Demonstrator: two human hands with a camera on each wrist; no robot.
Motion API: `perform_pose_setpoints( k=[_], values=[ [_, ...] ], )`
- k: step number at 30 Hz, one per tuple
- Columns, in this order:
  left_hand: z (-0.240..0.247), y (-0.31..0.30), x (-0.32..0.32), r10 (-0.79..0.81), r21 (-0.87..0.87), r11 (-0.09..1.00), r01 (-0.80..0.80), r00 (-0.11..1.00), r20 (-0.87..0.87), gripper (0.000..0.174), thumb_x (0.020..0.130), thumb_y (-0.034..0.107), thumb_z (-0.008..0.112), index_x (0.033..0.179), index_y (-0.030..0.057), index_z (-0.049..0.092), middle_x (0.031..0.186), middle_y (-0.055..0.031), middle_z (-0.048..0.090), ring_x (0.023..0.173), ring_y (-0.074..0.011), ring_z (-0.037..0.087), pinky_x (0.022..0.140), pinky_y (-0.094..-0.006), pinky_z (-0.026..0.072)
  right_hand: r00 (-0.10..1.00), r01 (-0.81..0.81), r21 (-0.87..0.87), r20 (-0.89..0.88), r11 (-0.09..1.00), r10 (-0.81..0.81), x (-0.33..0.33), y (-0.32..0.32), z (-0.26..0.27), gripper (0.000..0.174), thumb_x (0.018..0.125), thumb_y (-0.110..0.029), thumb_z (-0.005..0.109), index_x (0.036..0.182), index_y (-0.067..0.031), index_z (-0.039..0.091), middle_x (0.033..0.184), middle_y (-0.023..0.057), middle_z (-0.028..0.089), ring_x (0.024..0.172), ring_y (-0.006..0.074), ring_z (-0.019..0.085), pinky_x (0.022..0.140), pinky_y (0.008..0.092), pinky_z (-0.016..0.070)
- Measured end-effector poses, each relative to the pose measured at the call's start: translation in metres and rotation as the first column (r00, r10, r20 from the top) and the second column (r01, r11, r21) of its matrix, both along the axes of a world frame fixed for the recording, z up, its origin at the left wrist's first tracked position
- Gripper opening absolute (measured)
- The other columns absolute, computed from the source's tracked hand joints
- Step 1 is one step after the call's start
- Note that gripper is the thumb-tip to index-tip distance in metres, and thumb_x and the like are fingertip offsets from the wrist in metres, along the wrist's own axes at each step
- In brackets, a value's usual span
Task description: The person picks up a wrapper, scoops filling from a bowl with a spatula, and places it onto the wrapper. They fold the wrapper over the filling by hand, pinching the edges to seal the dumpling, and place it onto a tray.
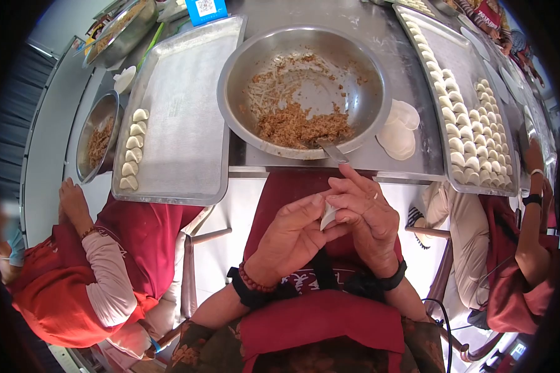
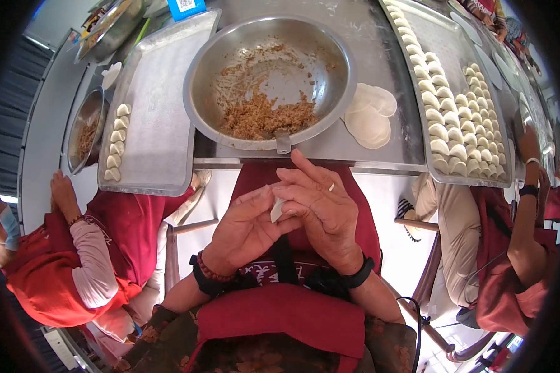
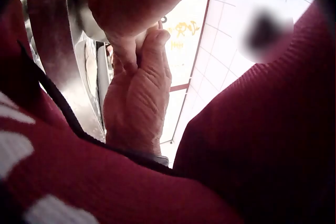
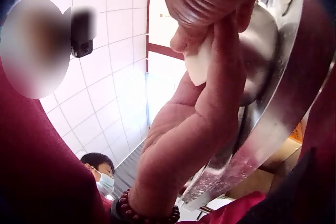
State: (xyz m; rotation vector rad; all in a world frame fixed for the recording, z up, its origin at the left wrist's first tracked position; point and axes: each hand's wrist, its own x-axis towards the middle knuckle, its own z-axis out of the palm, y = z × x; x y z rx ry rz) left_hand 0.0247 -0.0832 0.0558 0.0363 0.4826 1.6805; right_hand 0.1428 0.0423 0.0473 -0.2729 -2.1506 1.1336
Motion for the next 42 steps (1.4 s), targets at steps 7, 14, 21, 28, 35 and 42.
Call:
perform_pose_setpoints(
  k=[7,14,21,28,35,42],
  values=[
    [-0.001,-0.001,-0.004,0.004,0.065,0.998,-0.006,0.999,0.034,0.044,0.106,0.022,0.043,0.142,-0.0046,0.042,0.135,-0.0109,0.055,0.124,-0.0208,0.056,0.109,-0.0403,0.0451,0.994,0.111,-0.011,-0.02,0.994,-0.111,-0.005,-0.006,0.014,0.034,0.079,-0.023,0.075,0.11,-0.0086,0.073,0.124,0.0117,0.069,0.131,0.0312,0.054,0.101,0.0383,0.0433],
    [-0.004,0.0,-0.003,-0.015,0.108,0.994,0.011,0.999,0.036,0.046,0.107,0.023,0.041,0.144,-0.0041,0.04,0.14,-0.0121,0.052,0.127,-0.0201,0.053,0.111,-0.0407,0.0426,0.996,0.084,0.0,-0.014,0.996,-0.084,-0.002,-0.003,0.01,0.035,0.077,-0.022,0.077,0.109,-0.0077,0.073,0.121,0.0122,0.07,0.132,0.0315,0.054,0.101,0.0387,0.0429],
    [-0.001,0.001,0.001,0.012,0.077,0.997,-0.009,0.999,-0.041,0.044,0.107,0.021,0.041,0.143,-0.0049,0.041,0.139,-0.0123,0.052,0.126,-0.0196,0.054,0.111,-0.0401,0.0435,0.995,0.003,-0.205,-0.097,0.979,-0.023,0.0,-0.003,0.002,0.019,0.078,-0.009,0.079,0.097,-0.0075,0.075,0.118,0.0143,0.071,0.13,0.0322,0.055,0.102,0.0402,0.0422],
    [-0.003,0.003,0.0,0.01,0.049,0.999,-0.009,1.0,-0.018,0.046,0.108,0.026,0.038,0.143,-0.0044,0.041,0.136,-0.0124,0.054,0.124,-0.0191,0.054,0.109,-0.0385,0.0445,0.998,0.01,-0.28,-0.059,0.96,-0.027,0.0,-0.004,0.003,0.018,0.078,-0.009,0.078,0.095,-0.0083,0.073,0.12,0.0136,0.07,0.133,0.0326,0.053,0.104,0.0399,0.0405],
    [0.002,0.004,-0.005,-0.051,-0.062,0.997,0.049,0.999,-0.019,0.061,0.108,0.047,0.026,0.138,-0.0028,0.044,0.131,-0.0161,0.057,0.118,-0.0241,0.057,0.1,-0.0406,0.0471,0.972,-0.113,0.009,0.209,0.994,0.109,0.003,0.002,0.015,0.022,0.073,-0.012,0.079,0.093,-0.0131,0.07,0.129,0.0083,0.065,0.138,0.0358,0.046,0.104,0.0427,0.0395],
    [-0.005,-0.002,-0.005,-0.166,-0.12,0.98,0.156,0.983,-0.075,0.063,0.106,0.052,0.024,0.135,0.0007,0.048,0.129,-0.0181,0.058,0.117,-0.0264,0.058,0.102,-0.0426,0.0463,0.949,-0.222,0.139,0.26,0.965,0.181,0.006,0.002,0.005,0.015,0.071,-0.009,0.077,0.085,-0.0127,0.07,0.128,0.0069,0.065,0.137,0.0339,0.047,0.103,0.0442,0.0415]
  ],
)
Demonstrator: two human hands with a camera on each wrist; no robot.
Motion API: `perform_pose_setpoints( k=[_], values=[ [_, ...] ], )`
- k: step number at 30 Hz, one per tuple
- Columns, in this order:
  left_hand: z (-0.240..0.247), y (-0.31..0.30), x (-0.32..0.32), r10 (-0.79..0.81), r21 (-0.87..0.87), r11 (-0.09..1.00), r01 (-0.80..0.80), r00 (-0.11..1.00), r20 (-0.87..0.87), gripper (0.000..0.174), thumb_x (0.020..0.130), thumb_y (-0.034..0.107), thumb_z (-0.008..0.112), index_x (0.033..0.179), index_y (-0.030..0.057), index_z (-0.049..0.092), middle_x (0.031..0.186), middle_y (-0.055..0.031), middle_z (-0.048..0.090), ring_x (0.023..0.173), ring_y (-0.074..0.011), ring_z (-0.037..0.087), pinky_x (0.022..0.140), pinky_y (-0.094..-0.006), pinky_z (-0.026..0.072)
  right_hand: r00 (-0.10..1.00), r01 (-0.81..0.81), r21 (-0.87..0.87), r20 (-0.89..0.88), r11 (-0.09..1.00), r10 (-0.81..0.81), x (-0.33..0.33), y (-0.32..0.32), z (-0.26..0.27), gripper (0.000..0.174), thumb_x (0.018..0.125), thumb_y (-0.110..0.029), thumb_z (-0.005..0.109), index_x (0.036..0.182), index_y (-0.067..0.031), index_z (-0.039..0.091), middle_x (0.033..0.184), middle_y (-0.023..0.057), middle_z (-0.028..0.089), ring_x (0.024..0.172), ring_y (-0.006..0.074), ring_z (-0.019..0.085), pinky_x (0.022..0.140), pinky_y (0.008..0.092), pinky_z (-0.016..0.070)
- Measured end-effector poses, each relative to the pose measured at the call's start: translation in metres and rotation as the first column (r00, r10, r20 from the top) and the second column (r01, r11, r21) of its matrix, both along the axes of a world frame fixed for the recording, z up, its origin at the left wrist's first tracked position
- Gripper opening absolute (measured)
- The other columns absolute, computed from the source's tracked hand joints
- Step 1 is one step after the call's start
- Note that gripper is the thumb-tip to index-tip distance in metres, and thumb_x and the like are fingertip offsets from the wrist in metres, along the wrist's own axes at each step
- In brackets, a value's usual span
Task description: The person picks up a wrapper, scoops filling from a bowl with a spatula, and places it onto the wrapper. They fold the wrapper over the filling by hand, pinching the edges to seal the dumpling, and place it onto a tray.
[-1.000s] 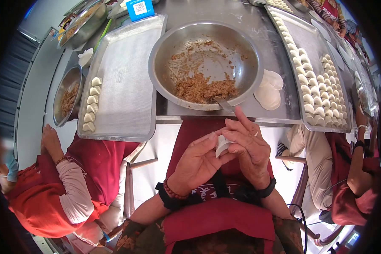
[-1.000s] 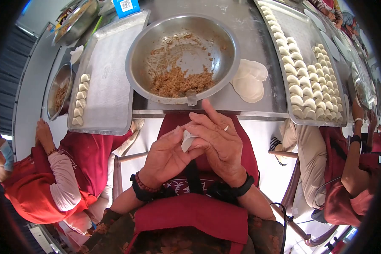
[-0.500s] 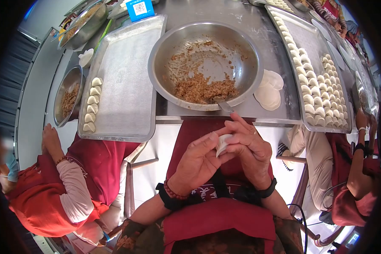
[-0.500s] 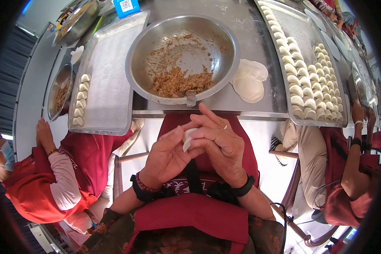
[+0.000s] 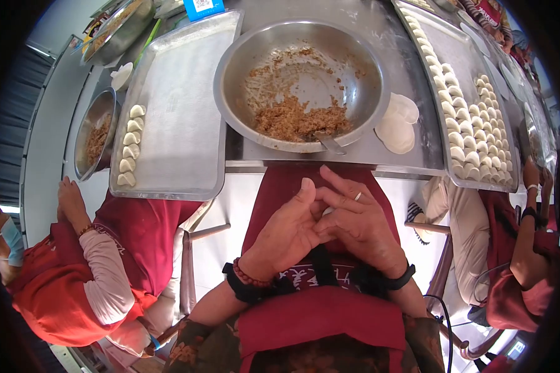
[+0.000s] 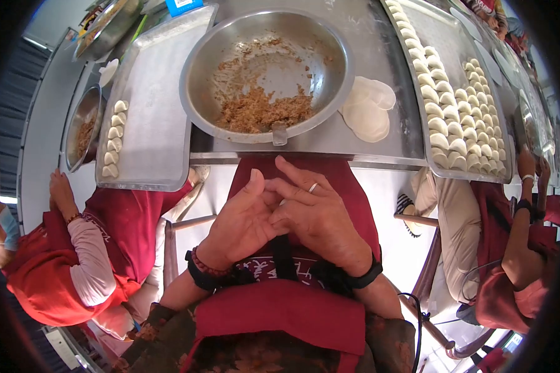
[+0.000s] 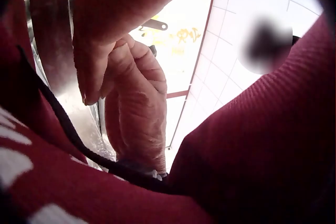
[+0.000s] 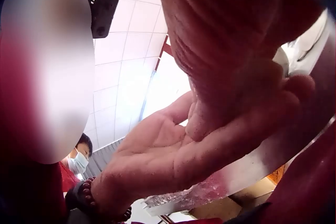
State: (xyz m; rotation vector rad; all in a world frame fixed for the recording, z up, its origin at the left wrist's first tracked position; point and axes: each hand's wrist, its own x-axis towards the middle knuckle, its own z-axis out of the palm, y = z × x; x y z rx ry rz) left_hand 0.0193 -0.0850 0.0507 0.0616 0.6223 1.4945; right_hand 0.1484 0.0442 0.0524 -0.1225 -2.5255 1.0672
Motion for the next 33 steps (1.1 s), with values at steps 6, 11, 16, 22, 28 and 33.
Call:
perform_pose_setpoints(
  k=[6,11,16,22,28,33],
  values=[
    [0.006,0.002,-0.001,0.042,-0.078,0.996,-0.039,0.998,0.046,0.067,0.105,0.054,0.024,0.135,-0.0009,0.048,0.131,-0.0175,0.057,0.121,-0.028,0.056,0.104,-0.0444,0.0445,0.993,0.117,-0.217,0.009,0.969,-0.118,0.001,-0.005,0.007,0.014,0.08,-0.008,0.074,0.093,-0.0122,0.073,0.124,0.0072,0.067,0.133,0.0332,0.052,0.102,0.0428,0.0434],
    [0.003,0.002,-0.008,-0.017,-0.003,1.0,0.017,0.99,0.139,0.068,0.105,0.055,0.027,0.135,-0.0026,0.048,0.129,-0.014,0.058,0.121,-0.0242,0.056,0.107,-0.0433,0.043,0.992,0.124,-0.318,0.006,0.94,-0.128,0.008,0.003,0.0,0.015,0.082,-0.01,0.073,0.096,-0.013,0.073,0.116,0.0094,0.071,0.126,0.0327,0.058,0.097,0.0395,0.0466],
    [0.003,0.007,-0.012,-0.053,-0.01,0.998,0.055,0.991,0.123,0.075,0.104,0.058,0.022,0.135,-0.0058,0.047,0.13,-0.0158,0.058,0.124,-0.0289,0.054,0.111,-0.0514,0.038,0.985,0.146,-0.369,-0.027,0.918,-0.168,0.01,0.008,-0.004,0.015,0.084,-0.006,0.07,0.098,-0.0126,0.073,0.113,0.0103,0.071,0.121,0.0322,0.062,0.096,0.0387,0.0472],
    [0.006,0.028,-0.015,-0.107,-0.121,0.986,0.115,0.992,0.07,0.079,0.103,0.058,0.023,0.139,-0.0104,0.041,0.139,-0.029,0.049,0.134,-0.0437,0.044,0.116,-0.0558,0.0326,0.964,0.212,-0.712,0.038,0.67,-0.264,0.027,0.046,0.015,0.018,0.088,0.005,0.065,0.101,-0.0048,0.073,0.114,0.0117,0.071,0.103,0.0175,0.068,0.087,0.027,0.0552],
    [-0.008,0.043,-0.017,-0.061,-0.209,0.975,0.074,0.996,0.066,0.066,0.106,0.047,0.031,0.135,-0.0118,0.042,0.138,-0.0332,0.047,0.134,-0.0488,0.043,0.115,-0.0568,0.0347,0.875,0.281,-0.722,-0.079,0.633,-0.478,0.044,0.143,0.063,0.014,0.092,-0.003,0.066,0.104,-0.0017,0.073,0.109,0.0093,0.072,0.094,0.0156,0.069,0.083,0.0293,0.058],
    [-0.02,0.051,-0.021,-0.024,-0.248,0.968,0.04,0.997,0.071,0.058,0.107,0.04,0.035,0.131,-0.0123,0.044,0.137,-0.0342,0.047,0.132,-0.0493,0.044,0.115,-0.0576,0.0354,0.787,0.546,-0.515,0.044,0.661,-0.616,0.043,0.239,0.089,0.016,0.095,-0.012,0.066,0.105,-0.0011,0.073,0.1,0.0063,0.072,0.088,0.0134,0.068,0.073,0.027,0.0597]
  ],
)
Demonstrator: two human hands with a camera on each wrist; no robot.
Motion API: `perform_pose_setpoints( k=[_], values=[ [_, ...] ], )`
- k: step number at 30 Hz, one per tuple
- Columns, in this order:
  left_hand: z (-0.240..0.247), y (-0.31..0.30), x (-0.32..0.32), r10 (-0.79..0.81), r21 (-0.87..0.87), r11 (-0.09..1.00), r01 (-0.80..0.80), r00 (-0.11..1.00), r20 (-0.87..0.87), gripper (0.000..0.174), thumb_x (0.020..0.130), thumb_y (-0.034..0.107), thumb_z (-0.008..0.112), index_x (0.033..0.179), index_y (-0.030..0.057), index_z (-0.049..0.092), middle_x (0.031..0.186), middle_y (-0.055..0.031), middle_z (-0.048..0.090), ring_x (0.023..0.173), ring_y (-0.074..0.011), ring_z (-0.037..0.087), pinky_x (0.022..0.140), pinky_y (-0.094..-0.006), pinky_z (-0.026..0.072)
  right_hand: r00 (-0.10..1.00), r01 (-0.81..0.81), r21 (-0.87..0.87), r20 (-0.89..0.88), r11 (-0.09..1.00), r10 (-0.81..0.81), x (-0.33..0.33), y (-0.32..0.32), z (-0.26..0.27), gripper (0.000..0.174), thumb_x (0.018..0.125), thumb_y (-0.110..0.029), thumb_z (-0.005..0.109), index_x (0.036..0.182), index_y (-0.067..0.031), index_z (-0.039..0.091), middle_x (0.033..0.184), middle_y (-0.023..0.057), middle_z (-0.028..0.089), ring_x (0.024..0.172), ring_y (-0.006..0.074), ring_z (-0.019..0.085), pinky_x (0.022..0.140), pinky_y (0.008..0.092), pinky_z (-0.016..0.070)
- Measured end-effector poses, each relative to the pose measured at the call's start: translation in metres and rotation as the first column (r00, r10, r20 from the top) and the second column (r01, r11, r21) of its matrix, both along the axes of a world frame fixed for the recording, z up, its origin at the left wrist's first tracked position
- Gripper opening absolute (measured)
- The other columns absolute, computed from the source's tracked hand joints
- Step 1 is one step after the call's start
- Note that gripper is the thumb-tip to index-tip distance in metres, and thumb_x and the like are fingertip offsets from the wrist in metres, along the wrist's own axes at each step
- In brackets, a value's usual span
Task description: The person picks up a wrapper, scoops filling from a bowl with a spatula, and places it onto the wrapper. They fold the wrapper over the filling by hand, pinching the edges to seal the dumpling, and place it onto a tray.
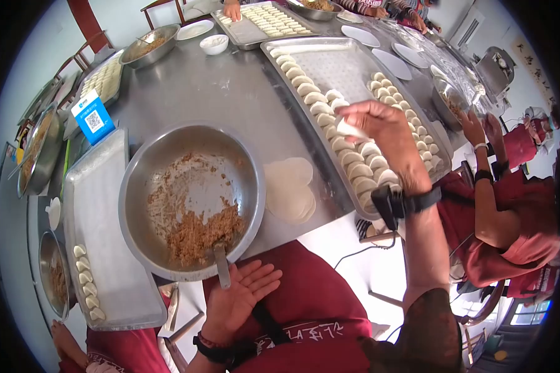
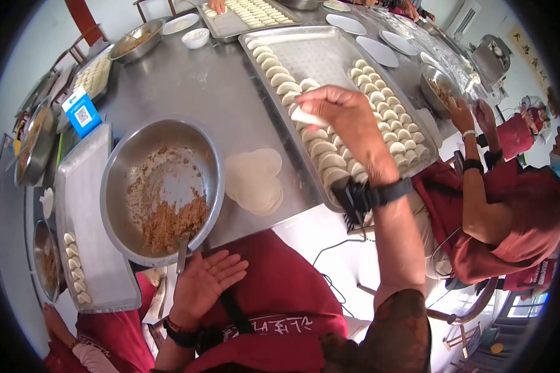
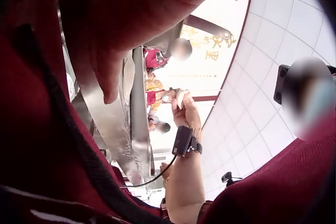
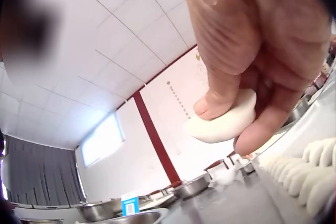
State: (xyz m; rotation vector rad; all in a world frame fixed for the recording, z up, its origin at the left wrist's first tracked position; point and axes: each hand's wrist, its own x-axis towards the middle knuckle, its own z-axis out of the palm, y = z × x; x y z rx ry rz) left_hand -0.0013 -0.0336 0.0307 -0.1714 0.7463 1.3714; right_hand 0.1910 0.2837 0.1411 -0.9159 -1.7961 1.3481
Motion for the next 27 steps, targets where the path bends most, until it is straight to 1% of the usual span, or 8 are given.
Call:
perform_pose_setpoints(
  k=[6,9,13,15,16,19,25,27],
  values=[
    [-0.013,0.004,-0.004,0.022,0.008,1.0,-0.022,1.0,-0.014,0.058,0.106,0.037,0.033,0.131,-0.014,0.042,0.136,-0.0363,0.047,0.132,-0.0509,0.043,0.115,-0.0589,0.0348,0.984,0.047,0.046,0.167,0.998,-0.054,-0.006,0.113,-0.021,0.017,0.09,-0.014,0.071,0.101,-0.0007,0.074,0.091,0.0041,0.071,0.082,0.0104,0.066,0.068,0.0272,0.0595],
    [-0.015,0.005,-0.007,0.025,-0.023,0.999,-0.025,0.999,0.023,0.066,0.105,0.043,0.031,0.132,-0.0159,0.041,0.136,-0.0386,0.045,0.133,-0.0525,0.041,0.116,-0.0604,0.032,0.94,0.037,0.134,0.333,0.99,-0.08,-0.014,0.147,-0.029,0.018,0.092,-0.015,0.068,0.103,-0.0018,0.073,0.09,-0.0003,0.069,0.079,0.0079,0.064,0.07,0.0279,0.0573],
    [-0.014,0.003,-0.009,0.032,-0.01,0.999,-0.032,0.998,0.047,0.079,0.102,0.053,0.031,0.134,-0.0182,0.038,0.137,-0.0411,0.042,0.134,-0.0555,0.038,0.117,-0.0628,0.0271,0.911,0.043,0.233,0.39,0.972,-0.134,-0.026,0.188,-0.05,0.015,0.088,-0.012,0.068,0.098,-0.0038,0.074,0.085,-0.0007,0.069,0.077,0.0066,0.062,0.066,0.0261,0.0548],
    [-0.012,0.004,-0.01,0.006,-0.041,0.999,-0.005,1.0,0.026,0.083,0.1,0.056,0.031,0.136,-0.0192,0.036,0.138,-0.0417,0.041,0.134,-0.0569,0.036,0.118,-0.0638,0.0254,0.897,0.048,0.221,0.42,0.974,-0.14,-0.031,0.202,-0.058,0.014,0.087,-0.012,0.068,0.097,-0.0047,0.075,0.084,-0.0011,0.069,0.076,0.0062,0.062,0.065,0.0257,0.0542],
    [-0.02,0.0,-0.015,0.121,-0.029,0.993,-0.117,0.943,0.309,0.068,0.103,0.039,0.037,0.134,-0.0211,0.035,0.139,-0.0426,0.04,0.135,-0.0573,0.034,0.118,-0.0653,0.0238,0.889,0.051,0.214,0.436,0.975,-0.142,-0.033,0.208,-0.062,0.013,0.087,-0.011,0.068,0.097,-0.0051,0.075,0.083,-0.0014,0.069,0.076,0.006,0.062,0.064,0.0254,0.0539],
    [-0.025,-0.001,-0.017,0.029,-0.078,0.997,-0.019,0.991,0.131,0.073,0.102,0.043,0.039,0.136,-0.0213,0.033,0.14,-0.042,0.039,0.135,-0.057,0.034,0.118,-0.0647,0.0232,0.895,0.045,0.216,0.426,0.975,-0.135,-0.04,0.217,-0.074,0.014,0.083,-0.012,0.069,0.093,-0.0058,0.076,0.08,0.0037,0.069,0.073,0.0095,0.062,0.063,0.0276,0.0543],
    [-0.023,-0.001,-0.018,0.047,-0.068,0.997,-0.034,0.979,0.198,0.082,0.098,0.05,0.044,0.137,-0.0217,0.032,0.141,-0.0409,0.039,0.135,-0.0563,0.035,0.118,-0.0633,0.0244,0.889,-0.02,0.186,0.453,0.982,-0.067,-0.044,0.227,-0.093,0.015,0.082,-0.011,0.067,0.093,-0.0038,0.075,0.082,0.0059,0.071,0.073,0.0118,0.062,0.07,0.0261,0.0511],
    [-0.027,-0.003,-0.018,-0.001,-0.047,0.999,0.007,0.992,0.13,0.081,0.098,0.049,0.044,0.137,-0.021,0.033,0.141,-0.0401,0.039,0.135,-0.0557,0.036,0.119,-0.0631,0.0242,0.889,-0.053,0.268,0.452,0.962,-0.077,-0.045,0.228,-0.103,0.015,0.082,-0.011,0.067,0.092,-0.0035,0.075,0.082,0.0067,0.071,0.073,0.0128,0.063,0.074,0.027,0.0509]
  ],
)
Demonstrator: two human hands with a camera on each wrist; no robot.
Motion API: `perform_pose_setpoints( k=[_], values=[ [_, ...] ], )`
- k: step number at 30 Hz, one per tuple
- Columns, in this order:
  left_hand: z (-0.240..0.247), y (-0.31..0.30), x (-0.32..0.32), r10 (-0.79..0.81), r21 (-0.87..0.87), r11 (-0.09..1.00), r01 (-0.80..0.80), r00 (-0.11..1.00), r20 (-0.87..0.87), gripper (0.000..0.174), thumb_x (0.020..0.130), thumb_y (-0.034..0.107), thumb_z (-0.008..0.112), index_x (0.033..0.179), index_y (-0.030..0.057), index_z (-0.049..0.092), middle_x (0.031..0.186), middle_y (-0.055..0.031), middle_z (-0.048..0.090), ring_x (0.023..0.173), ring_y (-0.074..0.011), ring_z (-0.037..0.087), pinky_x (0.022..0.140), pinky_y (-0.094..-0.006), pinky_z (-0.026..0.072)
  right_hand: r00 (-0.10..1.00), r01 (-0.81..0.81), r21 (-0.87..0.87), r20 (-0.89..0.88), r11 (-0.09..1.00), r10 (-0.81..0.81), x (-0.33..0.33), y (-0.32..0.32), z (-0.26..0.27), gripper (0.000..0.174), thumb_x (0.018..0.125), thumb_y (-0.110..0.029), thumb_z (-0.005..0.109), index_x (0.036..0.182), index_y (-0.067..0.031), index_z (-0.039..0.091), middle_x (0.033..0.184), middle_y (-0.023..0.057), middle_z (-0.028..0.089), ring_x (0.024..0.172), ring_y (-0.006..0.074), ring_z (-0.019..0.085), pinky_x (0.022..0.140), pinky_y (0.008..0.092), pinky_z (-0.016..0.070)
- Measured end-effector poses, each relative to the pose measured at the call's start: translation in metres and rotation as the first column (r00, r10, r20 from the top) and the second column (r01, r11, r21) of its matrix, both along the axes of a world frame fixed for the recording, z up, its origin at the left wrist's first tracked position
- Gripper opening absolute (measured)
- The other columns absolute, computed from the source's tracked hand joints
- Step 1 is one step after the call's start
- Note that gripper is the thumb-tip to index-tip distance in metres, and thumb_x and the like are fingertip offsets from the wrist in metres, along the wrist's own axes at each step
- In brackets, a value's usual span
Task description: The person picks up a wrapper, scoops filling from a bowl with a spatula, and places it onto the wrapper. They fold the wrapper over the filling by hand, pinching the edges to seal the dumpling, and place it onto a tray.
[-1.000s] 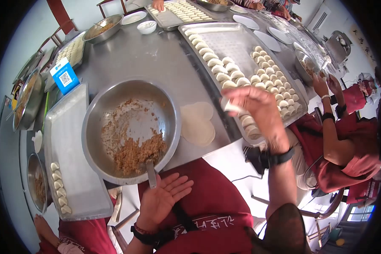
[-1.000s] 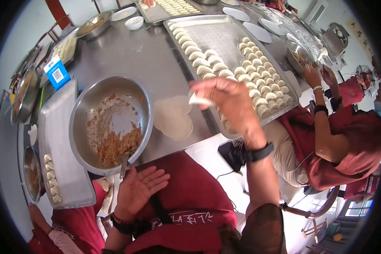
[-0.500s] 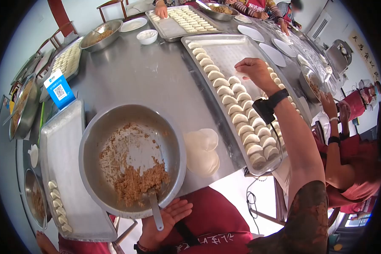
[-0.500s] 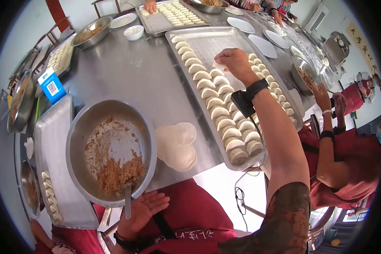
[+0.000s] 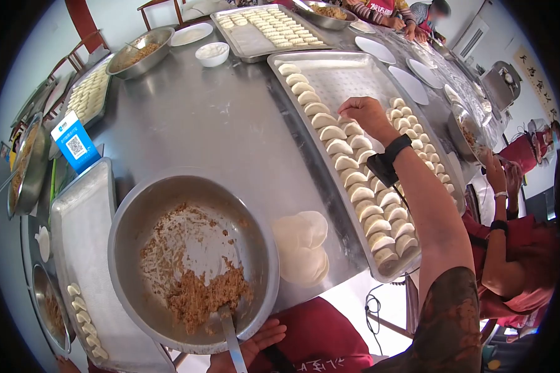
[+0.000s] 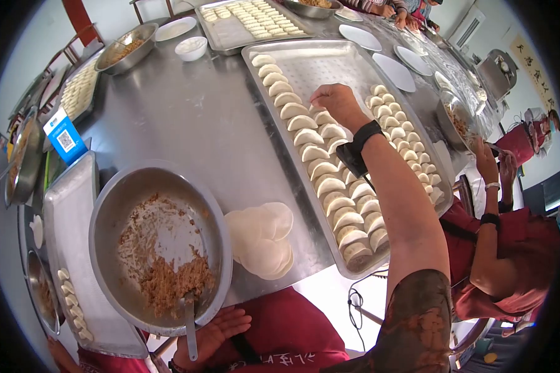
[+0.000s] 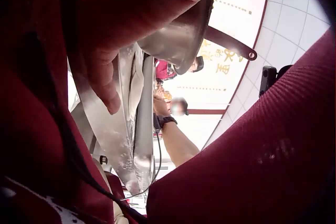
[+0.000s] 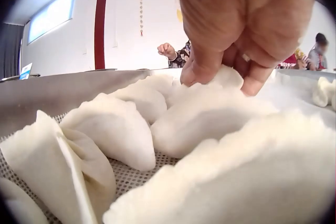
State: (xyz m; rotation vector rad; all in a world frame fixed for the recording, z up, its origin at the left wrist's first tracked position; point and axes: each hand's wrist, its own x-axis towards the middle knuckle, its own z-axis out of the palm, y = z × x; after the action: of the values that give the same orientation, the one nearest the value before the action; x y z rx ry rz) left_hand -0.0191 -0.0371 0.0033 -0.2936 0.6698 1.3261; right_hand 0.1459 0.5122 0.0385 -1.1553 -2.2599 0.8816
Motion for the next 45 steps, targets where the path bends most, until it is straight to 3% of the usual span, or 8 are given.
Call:
perform_pose_setpoints(
  k=[13,16,20,22,23,26,33,45],
  values=[
    [0.0,0.006,0.003,0.046,-0.025,0.999,-0.045,0.998,0.036,0.086,0.099,0.057,0.03,0.136,-0.0205,0.034,0.14,-0.0425,0.038,0.135,-0.0583,0.034,0.117,-0.0648,0.0246,0.999,-0.044,0.027,-0.002,0.999,0.044,0.005,-0.017,0.005,0.029,0.09,-0.014,0.06,0.117,-0.008,0.071,0.104,0.0128,0.073,0.098,0.0212,0.066,0.093,0.032,0.0485],
    [-0.018,-0.002,0.0,0.169,0.056,0.975,-0.217,0.877,0.451,0.091,0.098,0.061,0.029,0.137,-0.0205,0.033,0.142,-0.0419,0.037,0.135,-0.0587,0.033,0.118,-0.0651,0.0236,0.995,0.002,0.123,0.099,0.992,-0.014,0.008,-0.037,0.024,0.03,0.095,-0.012,0.057,0.122,-0.0075,0.069,0.106,0.0076,0.072,0.1,0.0154,0.063,0.094,0.0316,0.0478],
    [0.001,0.01,0.003,-0.074,0.062,0.994,0.084,0.985,-0.153,0.066,0.105,0.041,0.034,0.136,-0.0179,0.035,0.141,-0.0376,0.041,0.135,-0.054,0.037,0.117,-0.0618,0.0294,0.989,-0.078,0.15,0.136,0.986,0.057,0.003,-0.082,0.042,0.029,0.095,-0.013,0.059,0.122,-0.0067,0.068,0.105,0.0112,0.073,0.097,0.0168,0.065,0.091,0.031,0.0492],
    [-0.001,0.009,0.003,-0.044,0.072,0.996,0.052,0.993,-0.106,0.049,0.105,0.028,0.041,0.132,-0.0129,0.043,0.137,-0.0334,0.049,0.132,-0.0492,0.045,0.114,-0.0588,0.0361,0.987,-0.091,0.023,0.133,0.996,0.088,-0.006,-0.134,0.066,0.029,0.095,-0.013,0.059,0.122,-0.0065,0.068,0.104,0.0127,0.073,0.095,0.0173,0.067,0.088,0.0311,0.0509],
    [-0.004,0.008,0.004,-0.032,0.084,0.996,0.041,0.994,-0.103,0.047,0.105,0.028,0.043,0.131,-0.0118,0.044,0.136,-0.0325,0.05,0.131,-0.0485,0.047,0.113,-0.0585,0.0372,0.956,-0.288,0.239,0.119,0.927,0.266,-0.002,-0.13,0.042,0.03,0.093,-0.014,0.062,0.122,-0.0071,0.068,0.101,0.0125,0.073,0.087,0.017,0.068,0.079,0.0324,0.0533],
    [-0.004,0.003,0.007,-0.004,0.114,0.993,0.012,0.997,-0.072,0.042,0.103,0.024,0.048,0.129,-0.0097,0.049,0.132,-0.0308,0.054,0.129,-0.047,0.049,0.112,-0.0577,0.0389,0.94,-0.27,-0.098,0.189,0.958,0.285,-0.011,-0.223,0.067,0.035,0.088,-0.016,0.069,0.121,-0.0054,0.065,0.1,0.0151,0.072,0.094,0.0229,0.068,0.084,0.0356,0.0523],
    [0.015,-0.01,0.016,0.023,0.127,0.992,-0.011,0.995,-0.098,0.04,0.103,0.021,0.049,0.129,-0.0097,0.049,0.131,-0.0306,0.054,0.127,-0.0469,0.05,0.112,-0.0572,0.0395,0.935,-0.354,0.316,0.158,0.88,0.319,-0.013,-0.305,-0.007,0.047,0.079,-0.025,0.076,0.121,-0.0077,0.063,0.128,0.0163,0.061,0.13,0.0397,0.05,0.103,0.0478,0.0417],
    [0.023,-0.023,0.024,0.055,0.147,0.989,-0.032,0.986,-0.157,0.039,0.104,0.021,0.047,0.128,-0.0091,0.048,0.13,-0.0295,0.055,0.126,-0.0446,0.053,0.111,-0.0562,0.0412,0.961,-0.273,0.398,0.082,0.876,0.263,-0.022,-0.305,-0.016,0.019,0.086,-0.019,0.069,0.101,-0.009,0.069,0.103,0.0066,0.072,0.108,0.0287,0.065,0.094,0.0447,0.0448]
  ],
)
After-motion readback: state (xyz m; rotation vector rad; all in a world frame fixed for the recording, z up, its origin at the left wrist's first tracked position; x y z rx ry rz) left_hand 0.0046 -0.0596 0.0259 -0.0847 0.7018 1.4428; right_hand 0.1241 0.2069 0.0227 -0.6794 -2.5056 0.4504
